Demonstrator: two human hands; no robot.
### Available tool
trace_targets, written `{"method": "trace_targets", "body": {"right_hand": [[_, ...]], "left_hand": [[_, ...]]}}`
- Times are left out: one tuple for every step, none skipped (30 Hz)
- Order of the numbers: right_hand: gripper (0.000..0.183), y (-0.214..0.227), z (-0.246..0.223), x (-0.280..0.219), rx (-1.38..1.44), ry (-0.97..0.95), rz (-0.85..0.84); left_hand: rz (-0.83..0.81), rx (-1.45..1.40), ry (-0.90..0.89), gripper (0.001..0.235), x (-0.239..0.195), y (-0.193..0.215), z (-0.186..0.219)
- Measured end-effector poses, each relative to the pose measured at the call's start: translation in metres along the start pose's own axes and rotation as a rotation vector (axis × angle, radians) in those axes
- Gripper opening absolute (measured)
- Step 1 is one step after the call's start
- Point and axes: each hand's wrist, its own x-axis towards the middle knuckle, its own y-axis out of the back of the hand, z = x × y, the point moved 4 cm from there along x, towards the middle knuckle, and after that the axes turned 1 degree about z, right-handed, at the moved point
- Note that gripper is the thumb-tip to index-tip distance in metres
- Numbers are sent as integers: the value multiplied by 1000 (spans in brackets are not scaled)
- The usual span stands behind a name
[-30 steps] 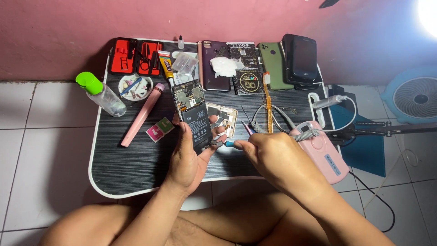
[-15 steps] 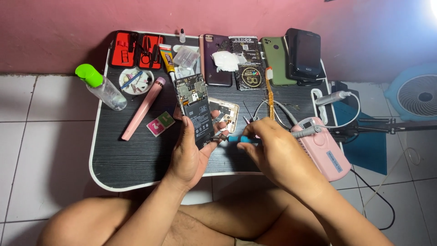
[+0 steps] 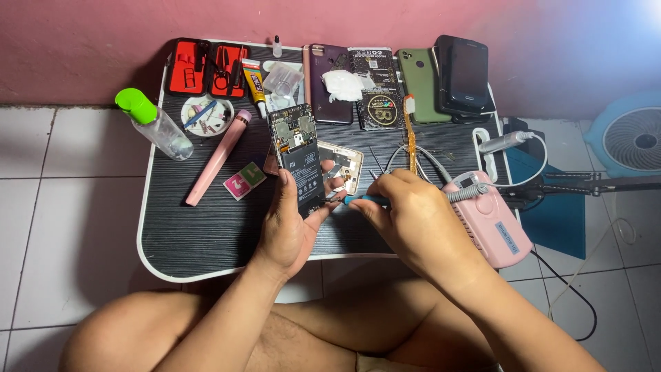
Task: The person uses a blue screwdriver to remove screws from the back of a disassembled smartphone. They then use their fingers to detach a small internal component from the device's circuit board and place it on the table.
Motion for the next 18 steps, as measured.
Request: {"method": "trace_targets", "body": {"right_hand": [[22, 1, -2, 0, -1, -5, -6], [23, 2, -5, -1, -24, -6, -8], [24, 5, -7, 0, -48, -5, -4], [24, 11, -10, -4, -52, -8, -4], [18, 17, -12, -4, -5, -40, -23], [17, 22, -14, -4, 43, -72, -43], [17, 30, -13, -4, 41, -67, -36], [19, 40, -8, -6, 160, -124, 70], [22, 49, -3, -11, 280, -188, 161], [22, 43, 7, -14, 281, -191, 153], [27, 40, 21, -16, 609, -272, 280], [32, 35, 36, -18, 938, -349, 407], [32, 26, 46, -17, 936, -347, 411], [29, 17, 57, -17, 1163, -302, 497], [27, 7, 68, -18, 1391, -256, 574], [27, 1, 63, -14, 1391, -259, 570], [21, -5, 58, -10, 1415, -266, 552], [16, -12, 53, -5, 1439, -273, 534]], "left_hand": [[3, -3, 7, 53, 0, 1, 0], [10, -3, 9, 55, -1, 2, 1], [13, -3, 7, 56, 0, 1, 2], [10, -6, 10, 56, -3, 0, 0], [11, -31, 15, 55, -1, 0, 0], [12, -55, 20, 54, 1, -1, 0], [7, -54, 13, 54, 1, -3, 4], [2, -62, 17, 54, 0, -5, 7], [9, -73, 31, 54, -5, -5, 7], [16, -76, 35, 54, -10, -8, 13], [16, -82, 13, 60, -11, -12, 22], [16, -88, -8, 66, -12, -16, 31], [11, -89, -9, 66, -8, -12, 36], [-6, 10, -113, 58, -5, -9, 45], [-13, 108, -215, 53, -5, -4, 53], [-9, 107, -213, 53, -6, -2, 58], [-2, 186, -265, 49, -7, 0, 65], [4, 265, -317, 48, -8, 1, 73]]}}
